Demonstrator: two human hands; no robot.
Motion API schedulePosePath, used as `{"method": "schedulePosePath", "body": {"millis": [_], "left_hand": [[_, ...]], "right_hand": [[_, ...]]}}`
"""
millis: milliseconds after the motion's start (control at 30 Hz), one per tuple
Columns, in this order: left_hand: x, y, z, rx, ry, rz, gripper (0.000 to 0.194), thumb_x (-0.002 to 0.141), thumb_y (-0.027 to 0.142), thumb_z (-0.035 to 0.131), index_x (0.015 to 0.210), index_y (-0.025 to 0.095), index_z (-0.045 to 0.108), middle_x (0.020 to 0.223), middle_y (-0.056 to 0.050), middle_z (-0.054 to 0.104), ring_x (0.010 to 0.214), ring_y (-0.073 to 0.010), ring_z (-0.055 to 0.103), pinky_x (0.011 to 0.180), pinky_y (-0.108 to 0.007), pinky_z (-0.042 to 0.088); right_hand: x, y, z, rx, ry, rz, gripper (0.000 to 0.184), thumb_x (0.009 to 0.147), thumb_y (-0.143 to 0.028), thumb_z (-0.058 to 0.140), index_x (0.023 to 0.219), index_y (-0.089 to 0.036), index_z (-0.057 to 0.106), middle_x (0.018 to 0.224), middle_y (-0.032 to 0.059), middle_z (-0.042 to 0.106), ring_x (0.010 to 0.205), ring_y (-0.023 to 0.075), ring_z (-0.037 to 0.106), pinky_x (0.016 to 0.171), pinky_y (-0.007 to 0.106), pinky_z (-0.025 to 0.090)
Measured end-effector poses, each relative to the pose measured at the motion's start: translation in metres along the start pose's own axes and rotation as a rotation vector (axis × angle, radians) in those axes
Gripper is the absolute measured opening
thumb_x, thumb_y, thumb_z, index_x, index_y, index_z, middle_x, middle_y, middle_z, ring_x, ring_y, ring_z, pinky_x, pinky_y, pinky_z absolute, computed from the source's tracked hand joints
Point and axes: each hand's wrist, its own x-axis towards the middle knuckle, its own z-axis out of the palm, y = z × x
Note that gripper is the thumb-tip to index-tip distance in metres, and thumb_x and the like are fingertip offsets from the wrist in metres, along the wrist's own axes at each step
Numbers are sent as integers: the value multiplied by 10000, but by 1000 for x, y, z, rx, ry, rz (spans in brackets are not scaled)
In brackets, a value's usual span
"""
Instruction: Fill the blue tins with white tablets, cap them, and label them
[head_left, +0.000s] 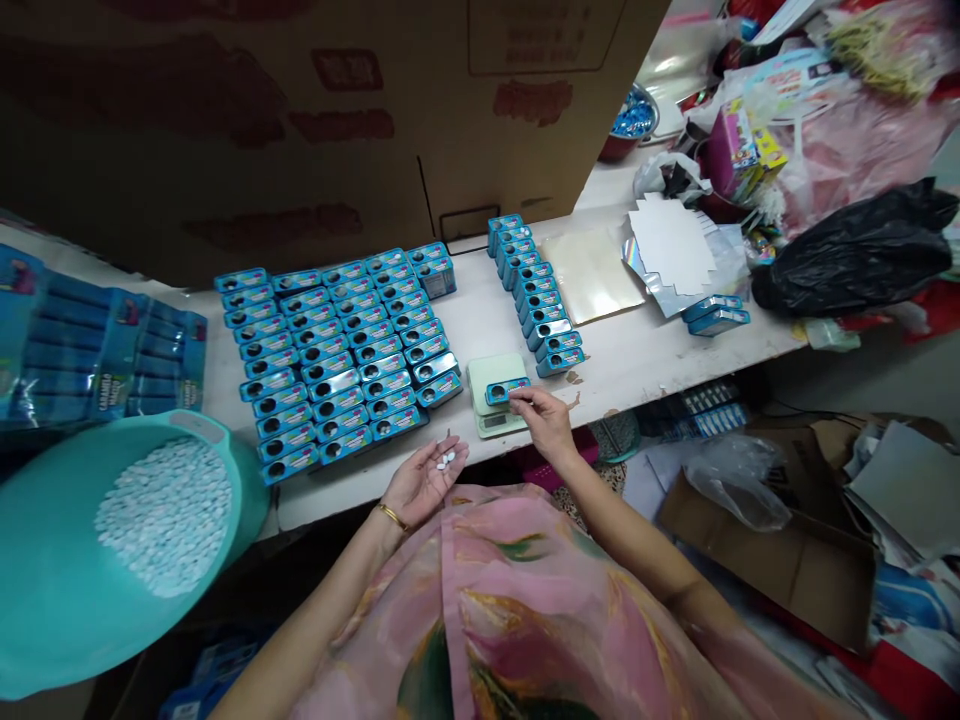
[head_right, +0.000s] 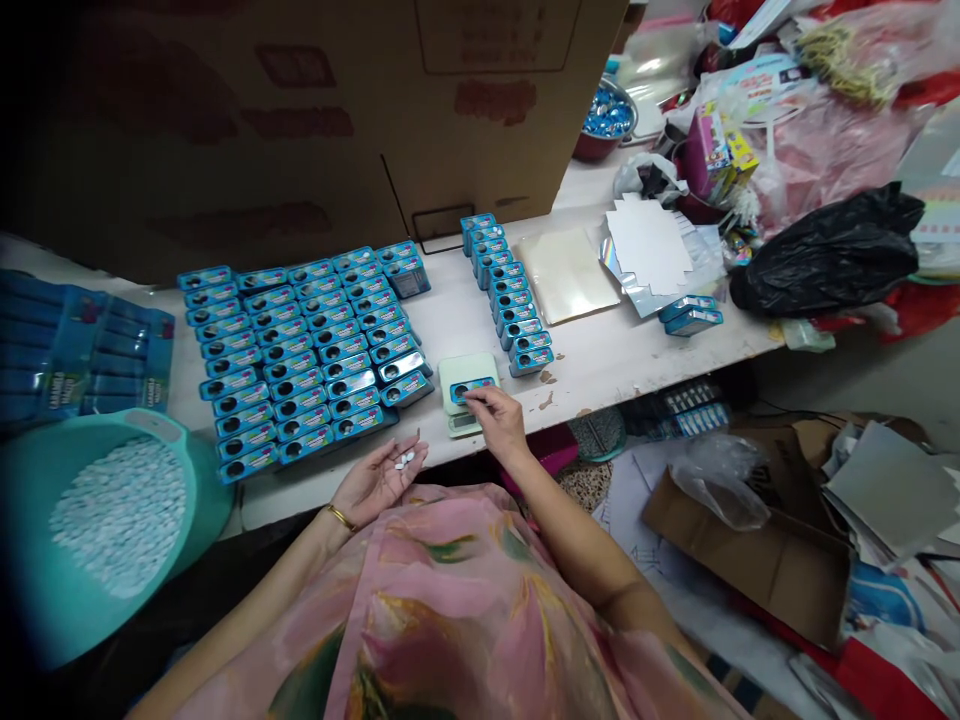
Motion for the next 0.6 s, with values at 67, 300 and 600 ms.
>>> {"method": "schedulePosePath", "body": {"millis": [67, 300, 600], "left_hand": [[1, 0, 3, 8, 0, -12, 295, 830, 187, 376, 1033, 43, 536, 859, -160, 635, 820, -190, 621, 699, -270, 526], [7, 3, 9, 22, -26, -26, 287, 824, 190, 389, 1021, 42, 536, 882, -166, 631, 834, -196, 617, 715, -283, 520], [10, 8, 7, 6, -37, -19, 274, 815, 188, 408, 996, 42, 553, 879, -166, 633, 849, -195, 611, 725, -282, 513]], "right_hand": [[-1, -8, 7, -44, -22, -66, 115, 740, -201, 540, 785, -212, 646, 796, 13, 619, 757, 129, 567, 709, 264, 460], [6, -17, 13, -143, -39, -157, 130, 760, -191, 515, 796, -205, 639, 793, 22, 626, 767, 128, 570, 711, 259, 461], [22, 13, -7, -490, -31, -248, 225, 798, -216, 462, 982, -212, 591, 996, 70, 593, 985, 179, 508, 888, 357, 389]]}}
